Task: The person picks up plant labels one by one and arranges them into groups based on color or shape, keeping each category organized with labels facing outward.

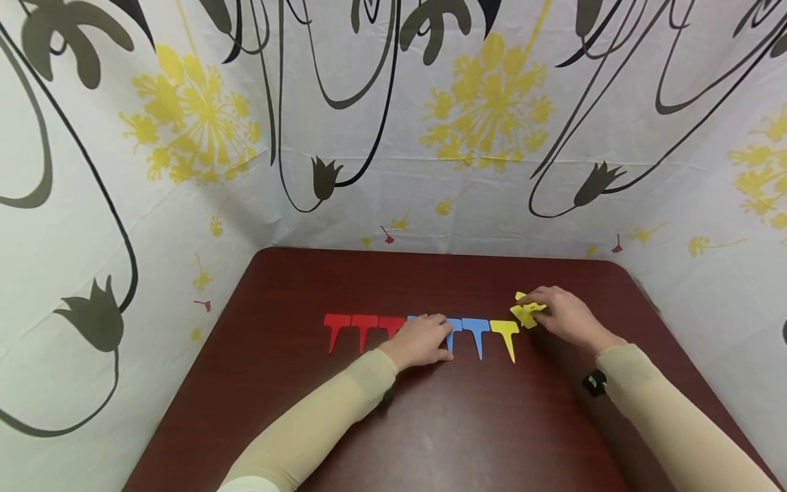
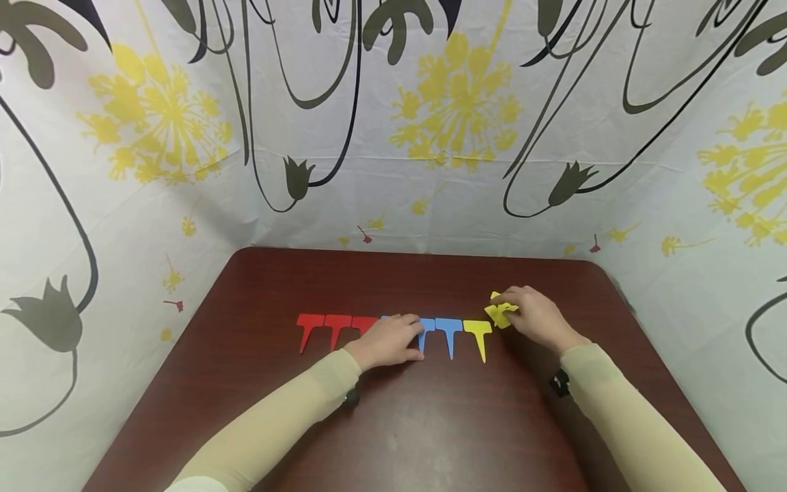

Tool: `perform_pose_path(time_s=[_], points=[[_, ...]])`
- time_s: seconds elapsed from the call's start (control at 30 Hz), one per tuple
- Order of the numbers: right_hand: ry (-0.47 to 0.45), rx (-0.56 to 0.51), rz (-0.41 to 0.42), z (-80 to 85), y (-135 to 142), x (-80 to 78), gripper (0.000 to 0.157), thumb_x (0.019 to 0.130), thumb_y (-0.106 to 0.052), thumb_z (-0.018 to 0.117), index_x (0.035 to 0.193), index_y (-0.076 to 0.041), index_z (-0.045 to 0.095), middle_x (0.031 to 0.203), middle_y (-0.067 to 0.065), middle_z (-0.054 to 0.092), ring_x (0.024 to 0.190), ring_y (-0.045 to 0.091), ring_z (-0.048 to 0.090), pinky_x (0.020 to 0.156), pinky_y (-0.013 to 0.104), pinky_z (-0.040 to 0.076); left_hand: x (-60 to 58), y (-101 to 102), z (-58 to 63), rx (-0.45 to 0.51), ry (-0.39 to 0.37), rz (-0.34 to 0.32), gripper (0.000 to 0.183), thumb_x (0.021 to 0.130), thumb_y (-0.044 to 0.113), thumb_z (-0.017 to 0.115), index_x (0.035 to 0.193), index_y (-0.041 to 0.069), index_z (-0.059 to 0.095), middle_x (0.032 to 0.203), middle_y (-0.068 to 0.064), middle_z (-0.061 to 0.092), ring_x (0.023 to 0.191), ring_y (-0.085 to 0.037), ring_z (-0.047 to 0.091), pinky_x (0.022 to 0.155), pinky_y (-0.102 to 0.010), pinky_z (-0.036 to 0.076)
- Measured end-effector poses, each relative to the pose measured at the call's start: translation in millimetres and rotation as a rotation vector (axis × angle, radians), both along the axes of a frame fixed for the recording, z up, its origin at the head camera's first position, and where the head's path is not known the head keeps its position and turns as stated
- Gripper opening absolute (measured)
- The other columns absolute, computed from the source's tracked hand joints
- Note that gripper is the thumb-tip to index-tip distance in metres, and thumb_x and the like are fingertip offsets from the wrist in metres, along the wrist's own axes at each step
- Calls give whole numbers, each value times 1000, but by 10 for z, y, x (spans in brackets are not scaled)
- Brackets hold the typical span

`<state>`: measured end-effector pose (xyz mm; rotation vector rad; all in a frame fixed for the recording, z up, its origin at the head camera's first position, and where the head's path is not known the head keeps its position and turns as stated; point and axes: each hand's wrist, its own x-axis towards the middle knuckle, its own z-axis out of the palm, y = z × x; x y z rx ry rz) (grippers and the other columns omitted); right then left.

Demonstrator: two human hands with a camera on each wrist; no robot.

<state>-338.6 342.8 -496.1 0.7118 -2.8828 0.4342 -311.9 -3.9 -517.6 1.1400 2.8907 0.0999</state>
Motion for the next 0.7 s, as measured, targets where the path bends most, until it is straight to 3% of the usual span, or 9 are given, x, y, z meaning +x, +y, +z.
perform_pose_path(time_s=[0.23,0.43,0.7], points=[[-86,44,-90,59,101,-24,30,92,-15,73,121,-7,73,118,15,67,108,38,61,84,59,50,-1,-5,-5,7,-3,0,62,93,56,66,142,18,57,144,-4,53,131,-18,51,108,-36,43],[-132,89,-100,-62,125,-66,44,89,-30,78,126,-8,69,129,19,59,119,42,53,89,64,47,4,6,5,9,2,1,62,93,56,65,142,18,57,145,-3,53,130,-17,51,105,-36,46],[-145,117,-112,-131,242,-135,47,89,-33,78,127,-7,68,134,21,57,120,43,54,92,64,46,12,-13,5,6,5,4,59,93,56,65,140,19,58,144,-2,53,129,-16,52,101,-35,49]])
